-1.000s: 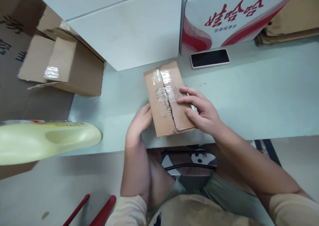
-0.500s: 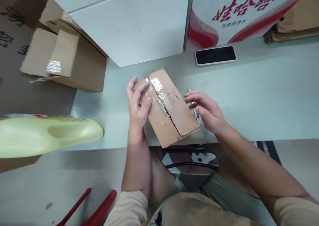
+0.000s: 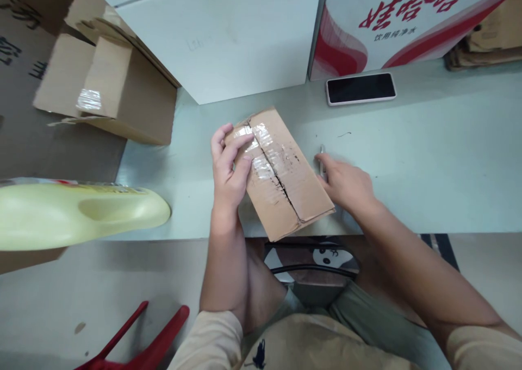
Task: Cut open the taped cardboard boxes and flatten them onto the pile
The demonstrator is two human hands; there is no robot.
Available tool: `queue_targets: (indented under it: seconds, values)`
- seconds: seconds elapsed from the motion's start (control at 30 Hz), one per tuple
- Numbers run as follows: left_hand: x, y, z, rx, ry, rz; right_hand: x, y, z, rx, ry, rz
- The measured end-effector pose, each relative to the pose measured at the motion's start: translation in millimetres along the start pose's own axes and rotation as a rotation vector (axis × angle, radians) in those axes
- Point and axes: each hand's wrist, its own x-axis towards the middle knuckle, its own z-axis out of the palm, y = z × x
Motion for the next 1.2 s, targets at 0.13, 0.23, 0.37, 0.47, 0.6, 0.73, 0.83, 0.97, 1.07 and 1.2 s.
queue_targets:
  seconds: [0.13, 0.23, 0.37, 0.47, 0.6, 0.73, 0.83, 0.97, 1.07, 1.2]
  values:
    - [0.1, -1.2, 0.0, -0.008, 0.002, 0.000, 5.3, 6.4, 2.3, 0.231, 0.104, -0.024]
    - [0.1, -0.5, 0.6, -0.012, 0.021, 0.028, 8.6, 10.3, 0.5, 0.740, 0.164, -0.081]
    - [-0.4, 4.6, 2.4, -0.027, -0.020, 0.089, 13.3, 15.8, -6.9, 1.277, 0.217, -0.144]
    - [-1.1, 9.9, 4.9, -0.020, -0.049, 0.114, 15.2, 20.0, -13.4, 1.363, 0.329, -0.131]
    - [-1.6, 15.7, 10.0, -0.027, -0.077, 0.099, 7.0, 18.2, -23.8, 1.448, 0.404, -0.203]
    - [-1.5, 19.4, 15.2, -0.026, -0.107, 0.098, -17.5, 3.8, -37.8, 1.391, 0.399, -0.335]
    - [-1.5, 21.0, 18.2, -0.027, -0.126, 0.096, -41.0, -9.4, -45.3, 1.362, 0.364, -0.391]
    - [-2.0, 22.6, 20.2, -0.032, -0.140, 0.122, -64.3, -20.1, -48.1, 1.108, 0.374, -0.460]
    - [-2.4, 24.4, 19.9, -0.037, -0.150, 0.117, -69.0, -24.6, -50.4, 0.877, 0.367, -0.619]
    - [-2.7, 26.0, 18.6, -0.026, -0.155, 0.105, -67.1, -30.1, -53.5, 0.736, 0.380, -0.703]
